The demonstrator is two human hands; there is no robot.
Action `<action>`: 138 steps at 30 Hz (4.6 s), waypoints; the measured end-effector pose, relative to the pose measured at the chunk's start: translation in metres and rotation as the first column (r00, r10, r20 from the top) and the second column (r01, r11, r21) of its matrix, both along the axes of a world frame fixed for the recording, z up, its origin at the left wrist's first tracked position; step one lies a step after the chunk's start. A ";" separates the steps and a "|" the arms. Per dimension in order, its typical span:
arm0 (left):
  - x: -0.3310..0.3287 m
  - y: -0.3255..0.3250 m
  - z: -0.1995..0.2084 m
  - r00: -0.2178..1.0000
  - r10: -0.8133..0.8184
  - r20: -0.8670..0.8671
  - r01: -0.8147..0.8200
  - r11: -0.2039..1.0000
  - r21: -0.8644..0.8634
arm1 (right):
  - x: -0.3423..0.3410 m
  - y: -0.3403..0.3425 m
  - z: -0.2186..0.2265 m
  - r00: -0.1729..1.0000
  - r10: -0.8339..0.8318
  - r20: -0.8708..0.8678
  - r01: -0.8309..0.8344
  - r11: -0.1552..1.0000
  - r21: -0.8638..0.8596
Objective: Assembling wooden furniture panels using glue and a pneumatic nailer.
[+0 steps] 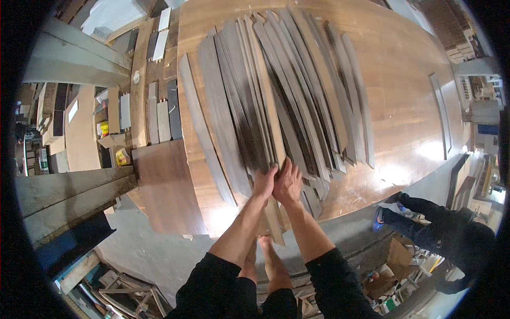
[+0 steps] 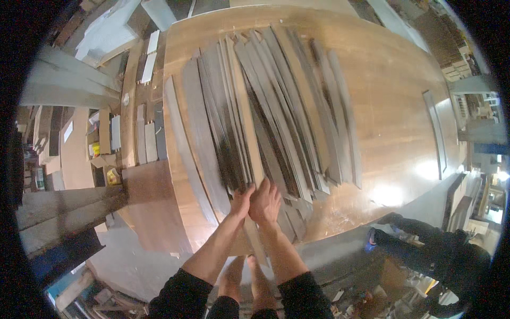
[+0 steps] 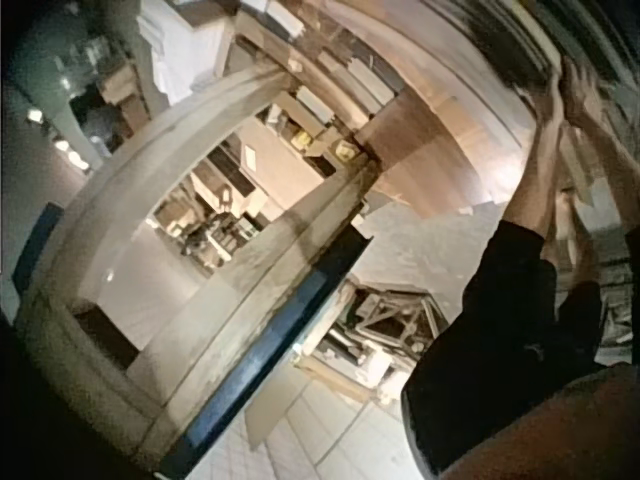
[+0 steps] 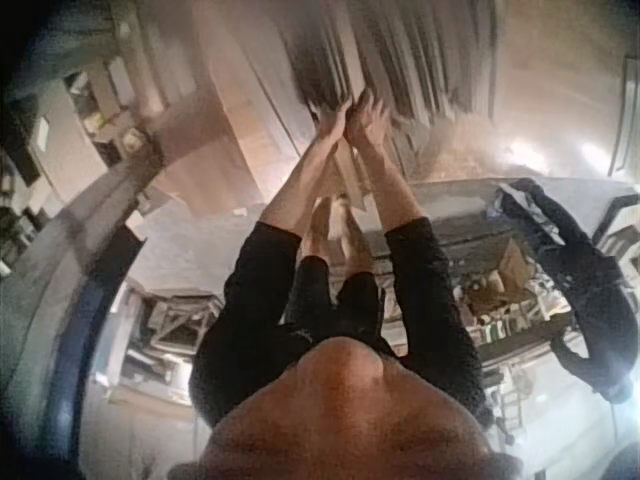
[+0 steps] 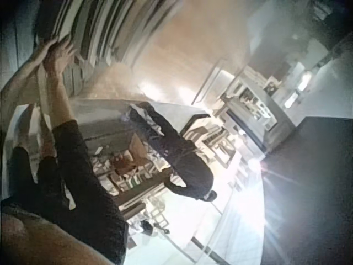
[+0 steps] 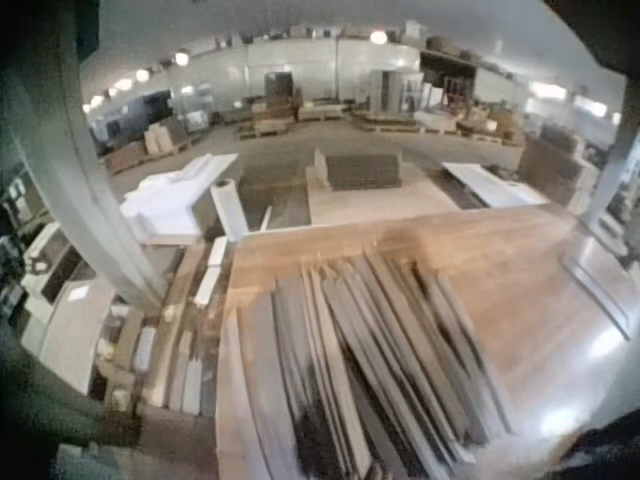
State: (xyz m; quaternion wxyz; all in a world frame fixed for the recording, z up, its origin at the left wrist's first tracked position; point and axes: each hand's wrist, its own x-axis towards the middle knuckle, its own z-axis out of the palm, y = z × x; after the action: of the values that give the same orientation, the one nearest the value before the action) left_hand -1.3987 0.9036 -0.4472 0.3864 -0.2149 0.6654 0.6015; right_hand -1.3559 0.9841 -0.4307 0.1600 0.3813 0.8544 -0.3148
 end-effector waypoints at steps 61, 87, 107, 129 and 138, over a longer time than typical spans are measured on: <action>0.875 -0.133 0.418 -0.751 -0.654 0.092 0.483 -0.447 0.753 | 0.894 -0.387 0.491 -0.510 -0.826 -0.241 0.826 -0.392 -0.404; 0.955 -0.131 0.415 -0.821 -0.569 0.043 0.558 -0.785 0.269 | 1.111 -0.437 0.448 -0.345 -0.881 -0.325 0.824 -0.450 0.344; 1.043 -0.004 0.420 -0.464 0.692 -0.553 0.139 -0.560 -0.817 | 1.094 -0.360 0.379 -0.312 -0.886 -0.342 0.721 -0.455 0.523; 1.075 0.029 0.416 -0.206 0.756 -0.622 0.126 -0.610 -0.783 | 1.089 -0.319 0.406 -0.247 -0.825 -0.508 0.666 -0.526 0.530; 1.092 0.030 0.418 -0.207 0.744 -0.636 0.069 -0.637 -0.768 | 1.150 -0.327 0.405 -0.399 -0.780 -0.482 0.795 -0.556 0.243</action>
State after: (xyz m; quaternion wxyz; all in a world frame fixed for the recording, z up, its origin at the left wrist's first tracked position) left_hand -0.3067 0.9332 -0.0289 -0.2154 -0.9487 0.2267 -0.0474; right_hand -0.2054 0.6570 -0.0259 -0.3059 0.9349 0.1740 -0.0470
